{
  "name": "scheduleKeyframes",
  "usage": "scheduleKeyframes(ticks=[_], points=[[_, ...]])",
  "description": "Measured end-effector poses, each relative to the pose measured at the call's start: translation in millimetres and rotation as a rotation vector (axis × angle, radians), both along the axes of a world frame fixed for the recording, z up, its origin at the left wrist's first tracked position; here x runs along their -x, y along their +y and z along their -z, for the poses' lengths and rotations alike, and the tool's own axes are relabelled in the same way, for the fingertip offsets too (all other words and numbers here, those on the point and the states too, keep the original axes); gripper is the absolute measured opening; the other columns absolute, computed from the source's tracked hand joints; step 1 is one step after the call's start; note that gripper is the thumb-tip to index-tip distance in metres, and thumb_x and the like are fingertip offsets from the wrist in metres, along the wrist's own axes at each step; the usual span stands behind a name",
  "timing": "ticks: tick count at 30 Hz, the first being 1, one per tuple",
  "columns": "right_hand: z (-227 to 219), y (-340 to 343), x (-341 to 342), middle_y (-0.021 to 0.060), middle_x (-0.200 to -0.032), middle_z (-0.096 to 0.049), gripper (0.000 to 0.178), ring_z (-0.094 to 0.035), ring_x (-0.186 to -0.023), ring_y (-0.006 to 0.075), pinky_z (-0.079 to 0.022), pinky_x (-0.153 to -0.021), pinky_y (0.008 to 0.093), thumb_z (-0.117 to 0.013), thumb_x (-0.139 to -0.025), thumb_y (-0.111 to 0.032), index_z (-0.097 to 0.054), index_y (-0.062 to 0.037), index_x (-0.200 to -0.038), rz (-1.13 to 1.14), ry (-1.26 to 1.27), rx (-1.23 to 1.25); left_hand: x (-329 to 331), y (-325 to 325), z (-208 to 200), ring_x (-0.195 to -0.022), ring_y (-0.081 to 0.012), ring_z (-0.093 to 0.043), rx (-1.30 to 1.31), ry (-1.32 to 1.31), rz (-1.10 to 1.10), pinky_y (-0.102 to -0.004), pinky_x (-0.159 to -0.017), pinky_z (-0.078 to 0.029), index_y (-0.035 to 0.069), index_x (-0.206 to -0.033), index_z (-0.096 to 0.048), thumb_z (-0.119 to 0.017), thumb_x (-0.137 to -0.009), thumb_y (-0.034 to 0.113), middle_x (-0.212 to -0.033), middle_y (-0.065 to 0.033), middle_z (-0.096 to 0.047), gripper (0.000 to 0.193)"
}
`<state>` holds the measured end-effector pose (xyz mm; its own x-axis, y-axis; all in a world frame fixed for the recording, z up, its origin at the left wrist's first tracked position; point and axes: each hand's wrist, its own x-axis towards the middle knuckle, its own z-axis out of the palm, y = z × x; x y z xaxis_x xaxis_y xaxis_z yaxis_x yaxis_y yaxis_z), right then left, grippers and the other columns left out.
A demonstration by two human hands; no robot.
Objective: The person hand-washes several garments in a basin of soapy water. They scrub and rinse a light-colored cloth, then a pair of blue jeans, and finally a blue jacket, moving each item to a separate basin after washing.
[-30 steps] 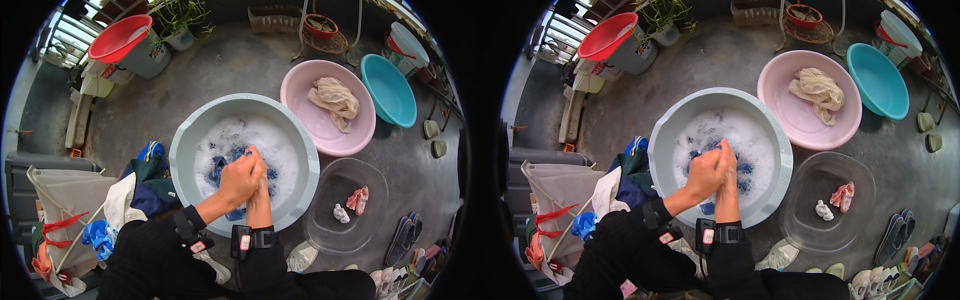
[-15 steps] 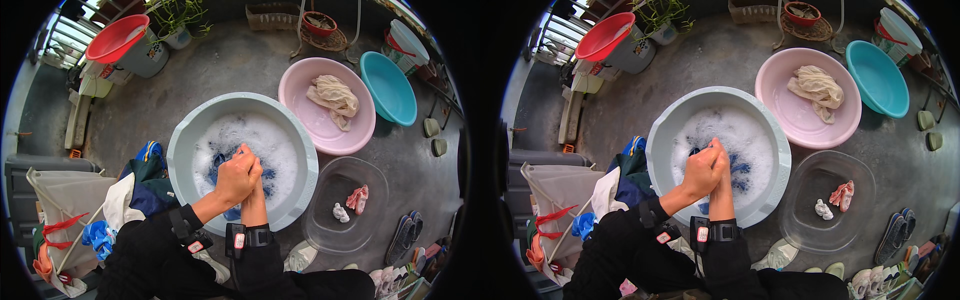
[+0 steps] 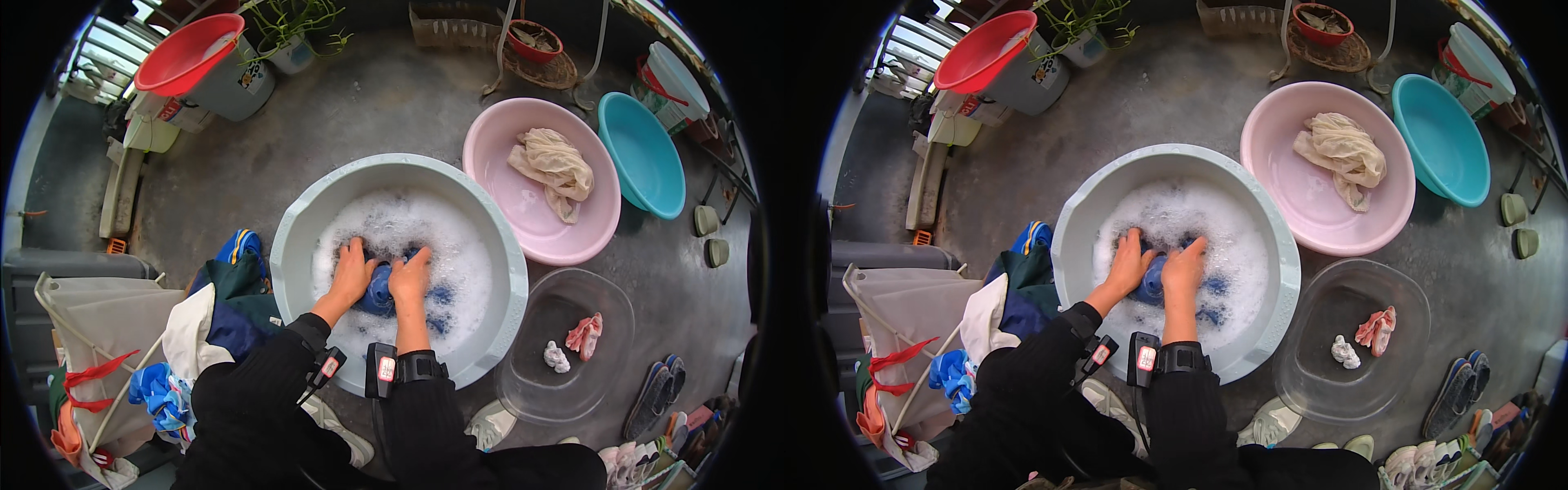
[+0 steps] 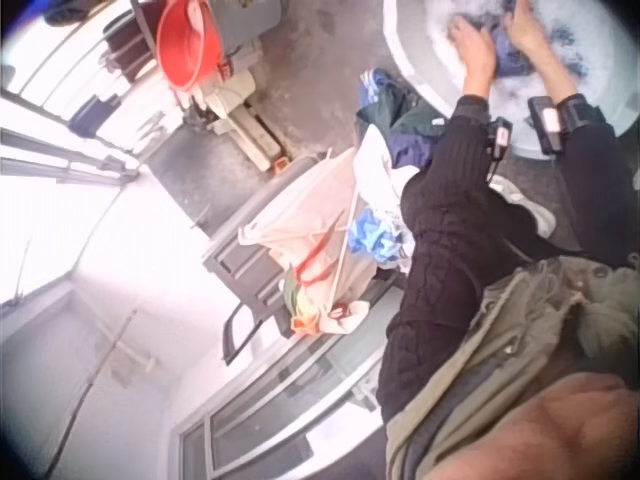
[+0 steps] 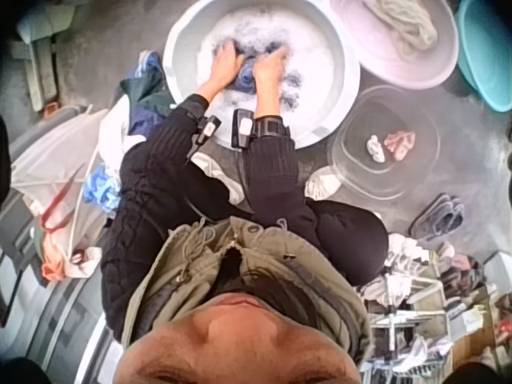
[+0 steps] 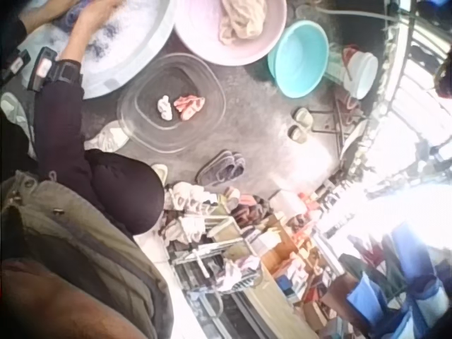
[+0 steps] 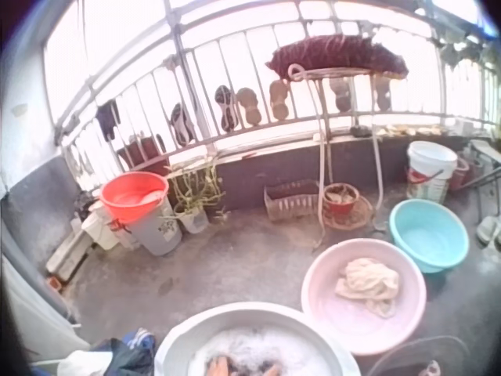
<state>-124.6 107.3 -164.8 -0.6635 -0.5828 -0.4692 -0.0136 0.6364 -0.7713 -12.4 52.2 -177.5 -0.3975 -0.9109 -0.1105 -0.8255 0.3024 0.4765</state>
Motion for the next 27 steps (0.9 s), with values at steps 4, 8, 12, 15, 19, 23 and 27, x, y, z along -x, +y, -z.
scheduleKeyframes(ticks=[4,8,12,15,19,23,27], points=[[21,-3,-2,0.0350,-0.111,-0.056,0.046,-0.055,-0.105,0.0479,-0.044,-0.091,0.0478,-0.057,-0.080,-0.009,-0.045,0.0080,-0.121,-0.219,-0.148,-0.157,-12,-8,26,-0.096,-0.0484,-0.056,-0.008,-0.042,0.053,-0.0487,-0.082,-0.047,-0.005,-0.108,-0.048,-0.051,-0.074,-0.006,-0.095,-0.0331,-0.060,0.033],[7,1,7,0.0286,-0.123,-0.053,0.050,-0.056,-0.111,0.0362,-0.044,-0.093,0.0398,-0.060,-0.078,-0.011,-0.048,0.0047,-0.124,0.077,-0.309,0.004,-11,-30,13,-0.090,-0.0380,-0.062,-0.105,-0.070,-0.014,-0.0443,-0.077,-0.050,-0.003,-0.112,-0.050,-0.049,-0.079,-0.002,-0.096,-0.0271,-0.062,0.033],[-20,4,9,0.0209,-0.127,-0.049,0.058,-0.051,-0.115,0.0281,-0.040,-0.096,0.0358,-0.059,-0.087,-0.025,-0.035,-0.0039,-0.136,0.516,-0.699,0.227,10,-23,-32,-0.090,-0.0210,-0.060,-0.562,0.522,-0.491,-0.0358,-0.078,-0.048,0.001,-0.110,-0.056,-0.055,-0.082,0.003,-0.097,-0.0128,-0.062,0.028],[-38,0,7,0.0202,-0.132,-0.044,0.063,-0.046,-0.119,0.0298,-0.037,-0.099,0.0387,-0.056,-0.091,-0.032,-0.025,-0.0057,-0.140,0.608,-0.987,0.272,35,17,-85,-0.087,-0.0320,-0.060,-0.237,0.441,-0.115,-0.0407,-0.077,-0.047,0.005,-0.104,-0.060,-0.061,-0.086,0.015,-0.105,-0.0174,-0.059,0.021],[-52,3,-7,0.0173,-0.123,-0.047,0.060,-0.047,-0.112,0.0252,-0.039,-0.095,0.0365,-0.045,-0.095,-0.049,-0.034,-0.0019,-0.131,0.347,-0.931,0.376,67,40,-139,-0.071,-0.0332,-0.058,-0.095,0.226,0.071,-0.0397,-0.065,-0.046,0.003,-0.081,-0.059,-0.063,-0.087,0.026,-0.082,-0.0181,-0.060,0.024],[-48,10,-16,0.0152,-0.117,-0.050,0.067,-0.051,-0.106,0.0241,-0.043,-0.090,0.0364,-0.040,-0.095,-0.057,-0.042,0.0023,-0.125,0.415,-1.202,0.487,77,20,-142,-0.053,-0.0283,-0.048,0.107,0.328,-0.222,-0.0391,-0.054,-0.042,-0.002,-0.064,-0.056,-0.061,-0.086,0.024,-0.056,-0.0177,-0.052,0.034],[-44,13,-12,0.0107,-0.113,-0.053,0.059,-0.051,-0.104,0.0209,-0.042,-0.089,0.0340,-0.039,-0.096,-0.053,-0.050,-0.0001,-0.120,0.421,-1.202,0.538,77,30,-141,-0.050,-0.0213,-0.040,0.130,0.412,0.099,-0.0366,-0.049,-0.039,-0.003,-0.066,-0.054,-0.057,-0.084,0.016,-0.055,-0.0179,-0.050,0.026]])
